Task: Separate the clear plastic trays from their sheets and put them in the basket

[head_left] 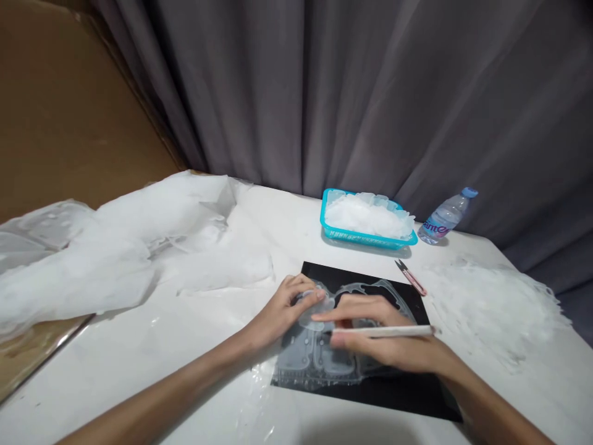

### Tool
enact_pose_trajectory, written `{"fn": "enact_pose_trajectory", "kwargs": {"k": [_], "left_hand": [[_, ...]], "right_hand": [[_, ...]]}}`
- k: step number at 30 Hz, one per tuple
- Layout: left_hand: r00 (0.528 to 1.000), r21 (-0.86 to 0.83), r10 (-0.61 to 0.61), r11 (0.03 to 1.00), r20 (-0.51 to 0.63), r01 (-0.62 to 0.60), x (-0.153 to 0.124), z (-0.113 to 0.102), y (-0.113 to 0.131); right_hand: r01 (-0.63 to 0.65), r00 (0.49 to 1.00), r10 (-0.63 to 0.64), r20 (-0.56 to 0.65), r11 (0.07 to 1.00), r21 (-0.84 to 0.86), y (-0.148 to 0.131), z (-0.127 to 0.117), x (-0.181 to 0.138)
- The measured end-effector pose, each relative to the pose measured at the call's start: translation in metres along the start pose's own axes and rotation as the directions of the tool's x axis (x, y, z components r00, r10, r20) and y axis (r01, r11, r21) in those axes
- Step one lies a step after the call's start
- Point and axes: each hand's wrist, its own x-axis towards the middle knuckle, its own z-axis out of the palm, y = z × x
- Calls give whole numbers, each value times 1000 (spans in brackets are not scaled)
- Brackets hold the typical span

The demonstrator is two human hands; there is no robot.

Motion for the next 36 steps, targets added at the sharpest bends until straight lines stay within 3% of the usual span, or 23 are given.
{"fn": "enact_pose_trajectory", "kwargs": {"k": [2,5,7,9,13,20,22,24,26,29,30,32,34,36], "left_hand": [[998,30,56,998,10,-56,2,1,-3],[999,36,53,998,-4,-53,1,2,-8],[999,55,47,997,2,-47,-1,4,-9],[999,84,50,995,11,-51,-3,5,-10],[998,102,58,993,-6,-58,-4,7,-9],[995,180,97,979,-14,-93,-4,6,-9],[986,265,164,951,-5,-157,-7,6,-8],[950,357,301,881,83,-310,-15,9,-6],[873,390,428,781,235,-488,-28,14,-2],[792,322,466,737,394,-594,-46,21,4],[800,286,450,768,396,-573,-49,22,7],[877,188,353,885,327,-426,-48,21,11],[961,27,167,984,220,-177,-40,17,13],[983,-188,-9,981,185,44,-29,11,13]], "right_hand": [[-10,993,1,-116,997,-77,9,-12,3],[-71,932,-46,-359,949,-307,28,-22,10],[-95,929,-71,-364,903,-420,40,-17,15],[-86,964,-44,-264,883,-461,48,-7,18],[-55,990,1,-141,923,-381,55,13,20],[-40,948,15,-318,997,-71,63,21,22],[-39,943,21,-333,998,-47,63,22,23],[-50,942,17,-336,995,-90,63,24,26],[-88,927,9,-374,977,-196,65,26,29],[-195,881,-12,-473,902,-386,74,26,34],[-226,870,-12,-492,878,-422,77,24,34],[-258,861,-4,-508,858,-444,82,17,32],[-270,846,8,-533,868,-416,82,7,27],[-273,819,16,-573,890,-365,76,-3,22]]}}
